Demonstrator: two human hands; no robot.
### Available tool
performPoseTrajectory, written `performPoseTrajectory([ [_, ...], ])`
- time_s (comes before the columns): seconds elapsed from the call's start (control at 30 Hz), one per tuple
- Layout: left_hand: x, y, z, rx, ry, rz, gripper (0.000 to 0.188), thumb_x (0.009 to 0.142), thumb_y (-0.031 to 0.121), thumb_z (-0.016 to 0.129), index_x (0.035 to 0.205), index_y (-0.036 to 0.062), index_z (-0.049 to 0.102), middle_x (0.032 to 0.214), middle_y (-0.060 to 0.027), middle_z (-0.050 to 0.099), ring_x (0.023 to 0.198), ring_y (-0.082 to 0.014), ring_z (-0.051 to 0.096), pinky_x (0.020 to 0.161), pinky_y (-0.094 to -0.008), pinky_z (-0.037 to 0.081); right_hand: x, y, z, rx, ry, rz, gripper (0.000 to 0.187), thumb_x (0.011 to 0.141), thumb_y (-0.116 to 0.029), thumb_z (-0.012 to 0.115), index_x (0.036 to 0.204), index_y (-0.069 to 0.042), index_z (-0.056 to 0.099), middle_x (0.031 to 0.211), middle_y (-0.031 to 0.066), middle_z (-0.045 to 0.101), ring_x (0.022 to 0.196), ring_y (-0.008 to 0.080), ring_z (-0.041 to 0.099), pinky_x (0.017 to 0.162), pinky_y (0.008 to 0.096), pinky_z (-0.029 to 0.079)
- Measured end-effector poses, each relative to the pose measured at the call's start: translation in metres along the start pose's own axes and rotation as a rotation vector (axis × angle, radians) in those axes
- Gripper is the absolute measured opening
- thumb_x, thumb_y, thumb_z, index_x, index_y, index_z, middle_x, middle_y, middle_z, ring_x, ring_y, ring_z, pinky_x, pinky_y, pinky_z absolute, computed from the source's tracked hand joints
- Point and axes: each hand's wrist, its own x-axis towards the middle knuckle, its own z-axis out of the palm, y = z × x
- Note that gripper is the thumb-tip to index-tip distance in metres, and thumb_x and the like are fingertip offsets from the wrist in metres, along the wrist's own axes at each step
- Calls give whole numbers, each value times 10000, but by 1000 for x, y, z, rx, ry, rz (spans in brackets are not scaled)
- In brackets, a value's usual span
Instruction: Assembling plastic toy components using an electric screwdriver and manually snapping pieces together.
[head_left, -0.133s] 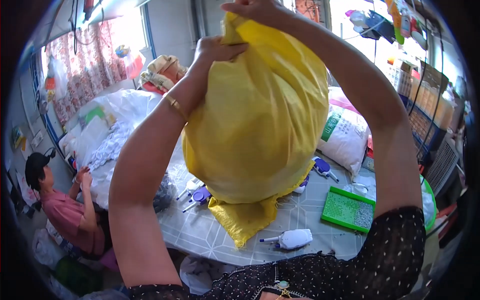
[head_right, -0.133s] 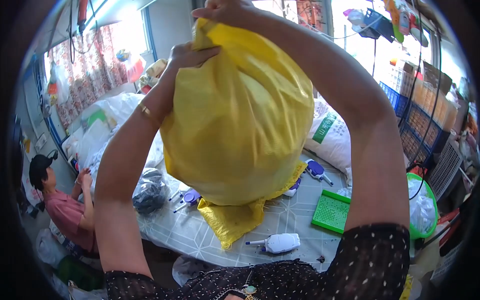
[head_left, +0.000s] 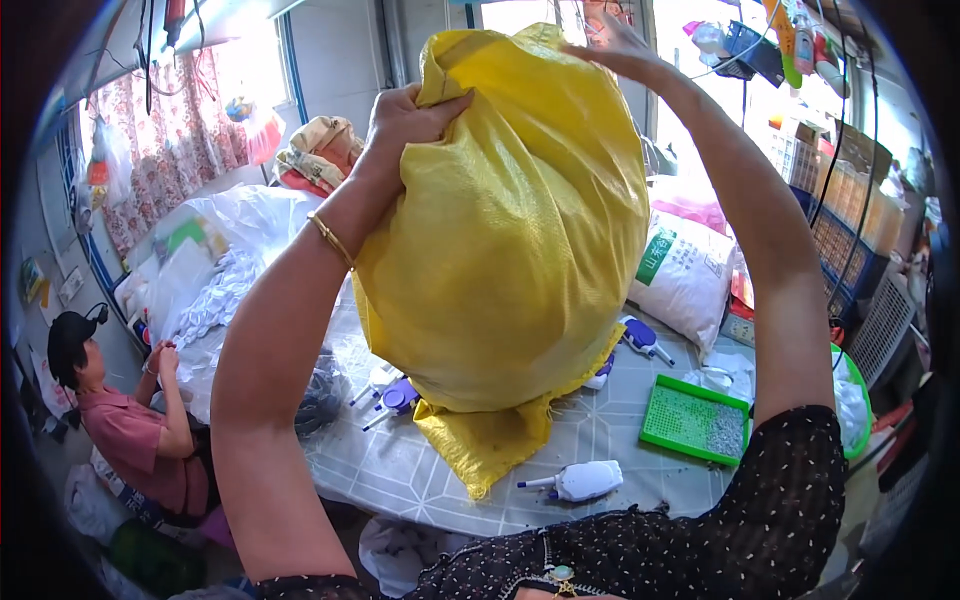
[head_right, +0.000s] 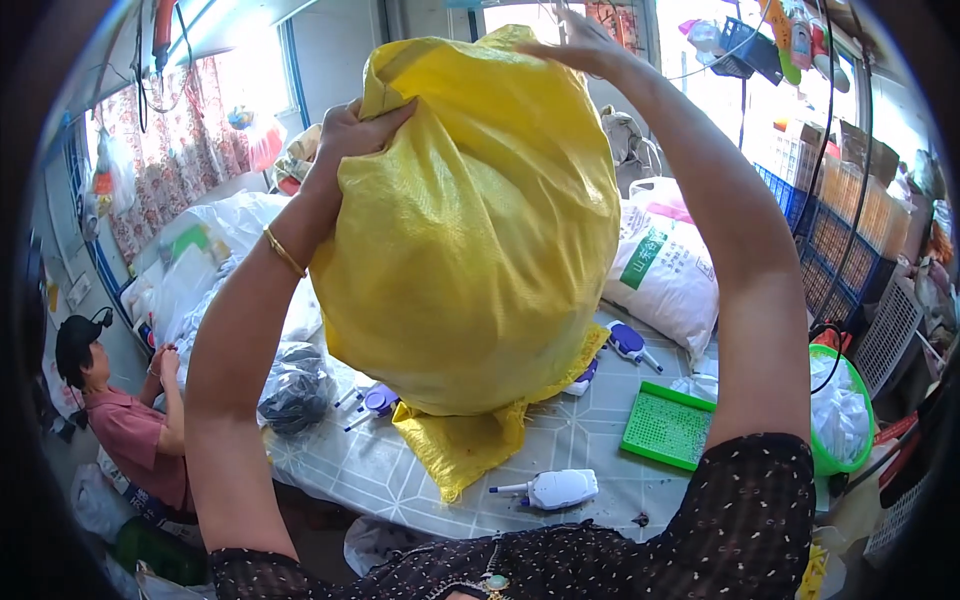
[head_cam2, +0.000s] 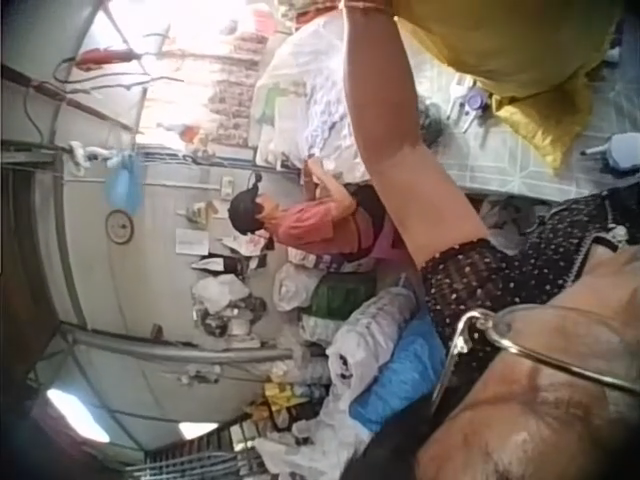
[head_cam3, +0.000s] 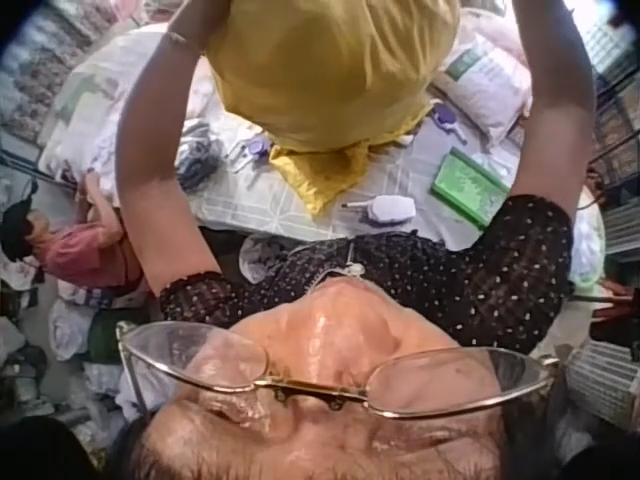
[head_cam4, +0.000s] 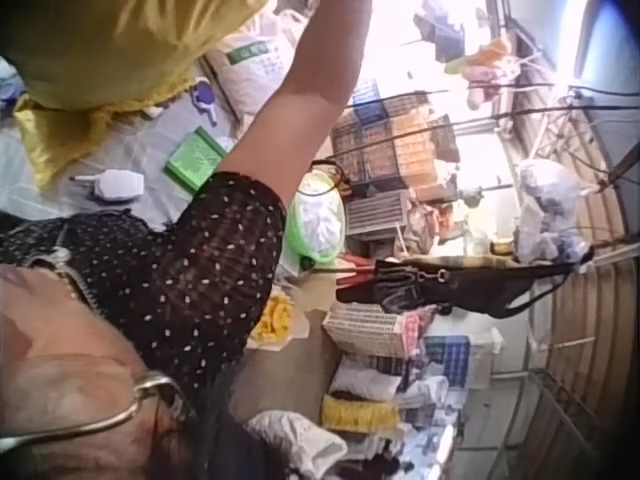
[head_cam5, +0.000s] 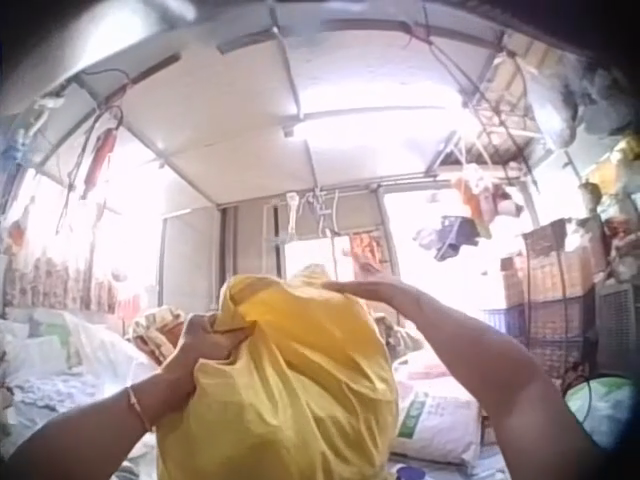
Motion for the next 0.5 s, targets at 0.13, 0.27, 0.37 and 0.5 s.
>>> performPoseTrajectory([
  [0.13, 0, -5, -18, 351, 145, 126, 315, 854, 288, 808, 987, 7, 762, 833, -57, 754, 696, -101, 696, 645, -285, 563, -41, 9, 75, 761, -628, 422, 696, 882, -668, 590, 1280, -100, 646, 1164, 160, 696, 1140, 283, 634, 958, 450, 504],
  [0.27, 38, 5, -28, 669, 181, 258, 404, 866, 413, 774, 974, 24, 769, 788, -65, 758, 686, -125, 712, 647, -311, 559, -1, 73, 108, -725, 107, -125, 241, 895, -249, 642, 1024, -48, 680, 817, 147, 655, 693, 260, 651, 620, 388, 521],
  [0.37, 88, 12, -73, 815, 197, 224, 424, 918, 422, 718, 1063, 24, 751, 895, -70, 760, 779, -170, 725, 695, -329, 556, 76, 79, 60, 301, -14, 311, 241, 898, -282, 628, 979, -58, 666, 850, 99, 670, 761, 257, 667, 677, 396, 544],
  [0.5, 106, 66, -81, 768, 341, 379, 393, 881, 419, 751, 870, 27, 763, 779, -90, 748, 705, -174, 721, 611, -315, 575, 106, 43, 14, 1089, -468, 139, 411, 937, -407, 576, 1001, -11, 664, 983, 136, 721, 930, 254, 697, 768, 417, 560],
])
